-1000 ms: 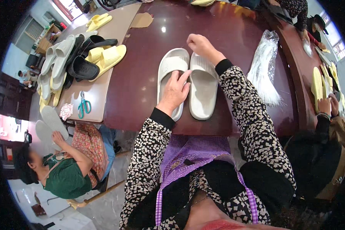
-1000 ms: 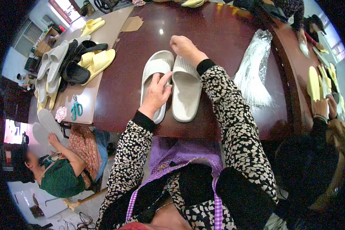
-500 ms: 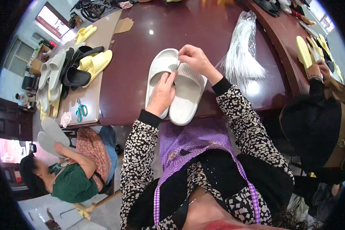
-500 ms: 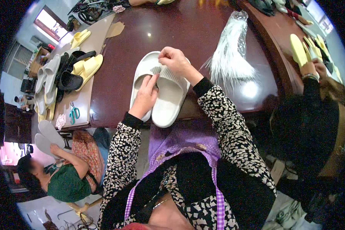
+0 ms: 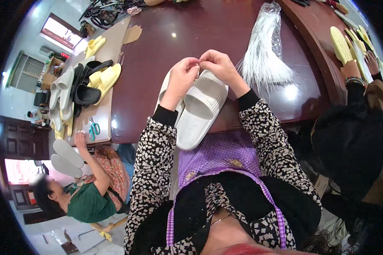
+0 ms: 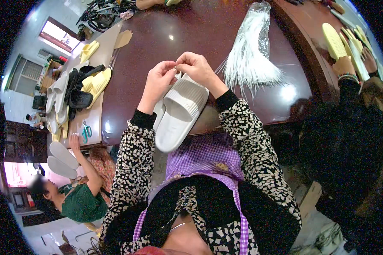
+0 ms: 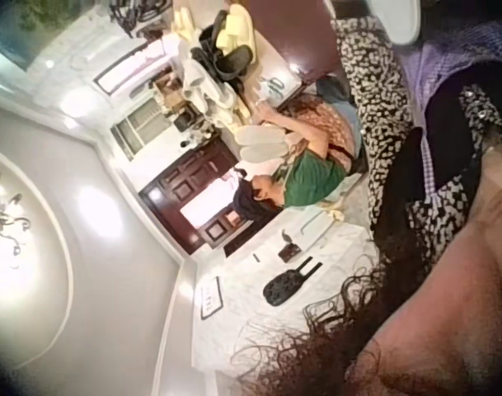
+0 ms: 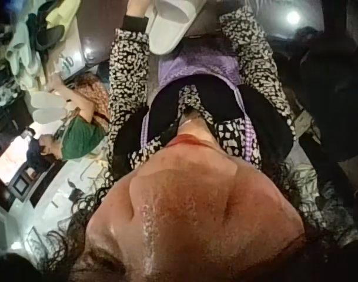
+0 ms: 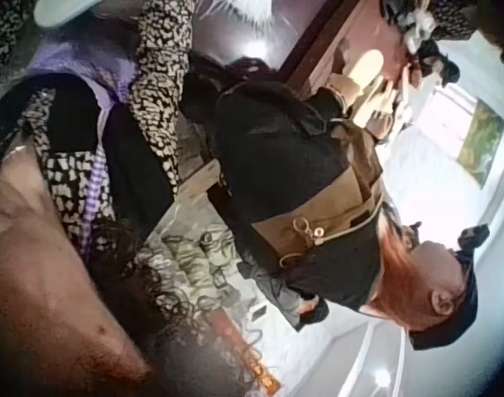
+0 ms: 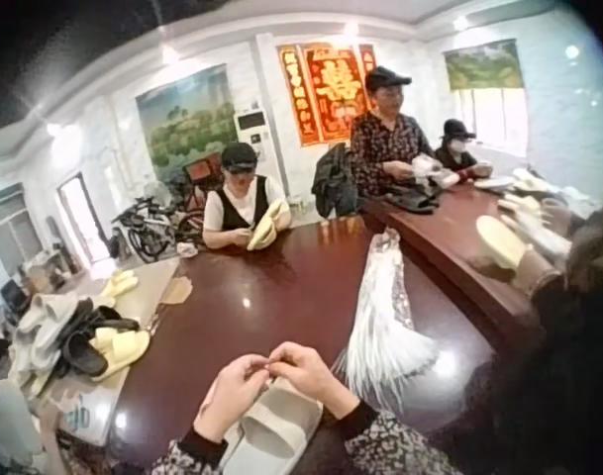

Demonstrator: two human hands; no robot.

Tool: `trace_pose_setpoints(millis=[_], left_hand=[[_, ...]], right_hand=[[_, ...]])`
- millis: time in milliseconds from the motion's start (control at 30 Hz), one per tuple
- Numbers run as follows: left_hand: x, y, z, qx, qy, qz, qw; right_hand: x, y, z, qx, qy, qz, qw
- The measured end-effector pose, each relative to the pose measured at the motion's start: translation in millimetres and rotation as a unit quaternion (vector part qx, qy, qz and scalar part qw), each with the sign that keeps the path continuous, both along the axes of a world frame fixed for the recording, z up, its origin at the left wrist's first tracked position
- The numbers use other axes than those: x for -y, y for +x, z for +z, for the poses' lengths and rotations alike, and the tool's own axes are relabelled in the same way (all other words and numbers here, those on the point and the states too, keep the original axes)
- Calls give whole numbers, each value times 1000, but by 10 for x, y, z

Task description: The person attaches pairs of slippers together by threading plastic tag fasteners through them and securing the ends by hand.

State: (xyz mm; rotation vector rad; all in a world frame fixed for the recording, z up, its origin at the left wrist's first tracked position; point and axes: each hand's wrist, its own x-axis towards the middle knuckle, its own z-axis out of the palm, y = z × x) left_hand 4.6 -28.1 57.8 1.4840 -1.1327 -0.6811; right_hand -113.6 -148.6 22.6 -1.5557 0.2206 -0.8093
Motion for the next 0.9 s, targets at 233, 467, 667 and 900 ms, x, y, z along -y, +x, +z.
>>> trace_pose_setpoints(millis=[233,467,667,900], left_hand=[[133,-37,-319,-43,-57,41,997],[142,-54,-306,-135,-59,49,988],[127,-80,-262,-176,-50,59,981],[116,-110,-248,-165,-62,83,981]], right_hand=[[-13,-42,5,-19,20,-58,998],[-53,-61,-21,-91,1,-74,993],[-115,-78,40,-155,-47,-105,981],[-151,-83,29,-131,-59,-128,981]])
